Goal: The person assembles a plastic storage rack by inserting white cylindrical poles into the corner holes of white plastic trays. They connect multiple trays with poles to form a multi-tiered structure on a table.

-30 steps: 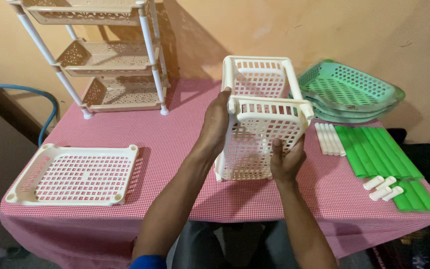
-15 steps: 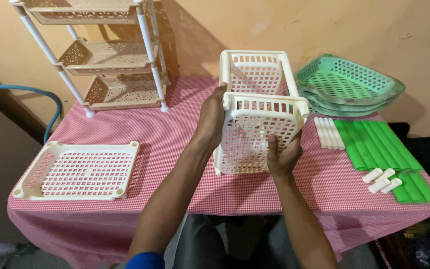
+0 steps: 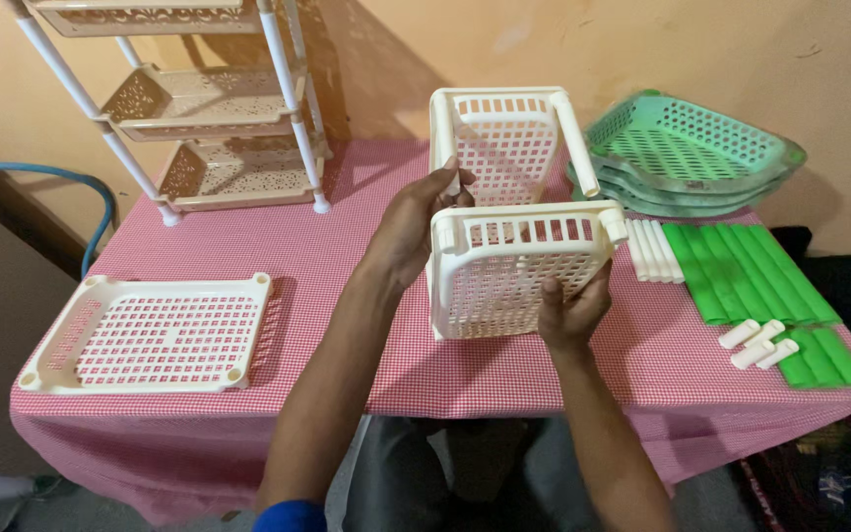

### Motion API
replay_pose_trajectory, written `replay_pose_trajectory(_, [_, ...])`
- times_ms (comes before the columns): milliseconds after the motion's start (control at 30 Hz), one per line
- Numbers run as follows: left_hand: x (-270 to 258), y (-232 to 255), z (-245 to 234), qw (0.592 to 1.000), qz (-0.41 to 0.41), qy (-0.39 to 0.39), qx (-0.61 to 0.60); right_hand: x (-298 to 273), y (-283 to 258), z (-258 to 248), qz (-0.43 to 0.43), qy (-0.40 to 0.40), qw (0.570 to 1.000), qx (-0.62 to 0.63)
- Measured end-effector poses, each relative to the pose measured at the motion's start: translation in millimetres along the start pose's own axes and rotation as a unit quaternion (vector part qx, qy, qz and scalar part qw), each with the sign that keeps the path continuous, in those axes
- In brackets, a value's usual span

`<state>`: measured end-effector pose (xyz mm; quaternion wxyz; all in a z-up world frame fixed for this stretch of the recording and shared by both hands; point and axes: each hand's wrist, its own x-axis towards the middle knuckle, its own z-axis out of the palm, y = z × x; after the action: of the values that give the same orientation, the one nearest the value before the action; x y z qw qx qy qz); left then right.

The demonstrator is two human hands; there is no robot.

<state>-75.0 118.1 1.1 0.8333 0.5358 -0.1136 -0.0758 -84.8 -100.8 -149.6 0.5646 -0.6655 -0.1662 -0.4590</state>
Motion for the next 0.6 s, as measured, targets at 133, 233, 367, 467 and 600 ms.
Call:
replay_pose_trajectory(133, [12.0,-5.4,-5.6,0.999,0.014,-0.016,-0.034,-2.8,-2.1,-8.6,-0.003,0.002,0.999,0.039])
replay_pose_trajectory(233, [29.4,-11.8,-11.8,0.997,0.042,-0.038,-0.058,-1.5,0.1,-15.0,0.001,0.008,0.999,0.049])
replay_pose_trajectory(367, [60.7,-11.4,-28.2,0.996,0.059,-0.047,-0.051,1.0,4.2,-22.4,0.026,0.007,0.999,0.028])
replay_pose_trajectory(467, [85.4,-8.8,-41.9,0.996,0.049,-0.048,-0.060,2.3,7.8,-24.4,0.025,-0.003,0.999,0.043])
replay_pose_trajectory(600, [120.4,-3.6,-50.3,0.994,0.052,-0.058,-0.081,4.4,12.8,-22.3,0.022,-0.017,0.998,0.048])
